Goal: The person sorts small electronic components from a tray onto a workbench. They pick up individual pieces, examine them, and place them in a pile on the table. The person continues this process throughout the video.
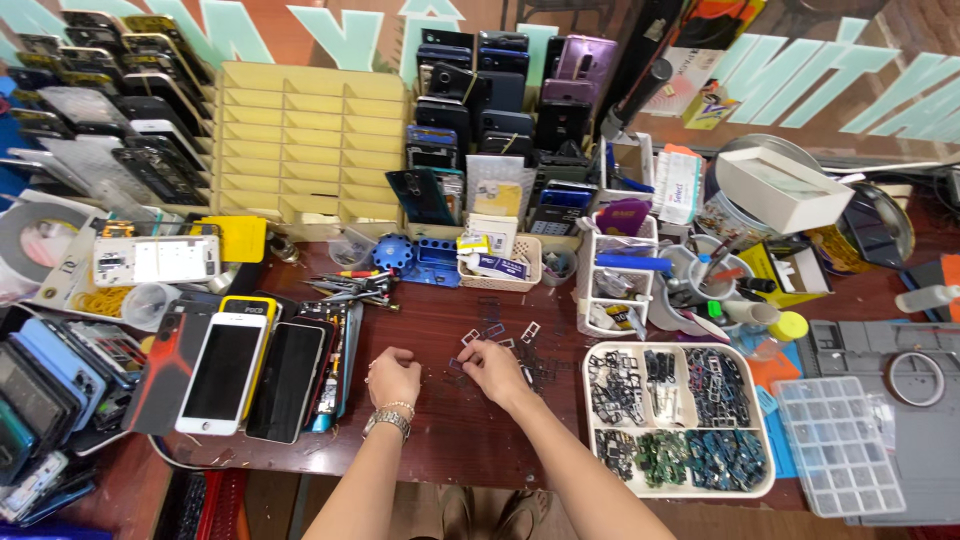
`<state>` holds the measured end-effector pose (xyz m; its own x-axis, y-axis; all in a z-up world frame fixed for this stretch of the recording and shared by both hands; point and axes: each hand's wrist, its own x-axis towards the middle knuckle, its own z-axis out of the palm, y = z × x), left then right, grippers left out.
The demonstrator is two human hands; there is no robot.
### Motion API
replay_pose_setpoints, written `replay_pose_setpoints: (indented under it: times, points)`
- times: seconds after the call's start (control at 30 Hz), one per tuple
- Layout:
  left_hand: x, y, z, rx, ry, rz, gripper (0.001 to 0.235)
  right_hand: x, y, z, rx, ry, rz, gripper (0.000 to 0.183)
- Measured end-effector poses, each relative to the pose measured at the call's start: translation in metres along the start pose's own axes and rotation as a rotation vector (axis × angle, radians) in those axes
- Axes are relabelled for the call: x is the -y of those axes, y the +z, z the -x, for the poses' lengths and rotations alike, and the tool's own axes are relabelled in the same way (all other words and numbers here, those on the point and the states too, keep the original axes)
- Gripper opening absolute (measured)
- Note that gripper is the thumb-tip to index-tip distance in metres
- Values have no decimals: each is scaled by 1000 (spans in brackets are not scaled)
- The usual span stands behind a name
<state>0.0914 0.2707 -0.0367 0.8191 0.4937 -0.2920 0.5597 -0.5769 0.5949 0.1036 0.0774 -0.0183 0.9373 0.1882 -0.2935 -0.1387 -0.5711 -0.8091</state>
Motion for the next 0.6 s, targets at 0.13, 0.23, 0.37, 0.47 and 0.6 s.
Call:
replay_pose_setpoints:
  times: [0.13,0.23,0.37,0.47,0.6]
  points:
    - [5,-10,8,50,30,-177,26,19,18,-2,67,1,48,17]
    - [10,-11,15,40,86,-214,26,34,26,0,66,-33,91,20]
    - [15,-9,15,94,76,-184,20,52,33,10,28,-39,149,26]
    - [15,-5,10,123,97,-157,16,59,37,17,8,-23,149,28]
    - [8,3,10,129,149,22,11,55,38,18,-48,-33,121,18]
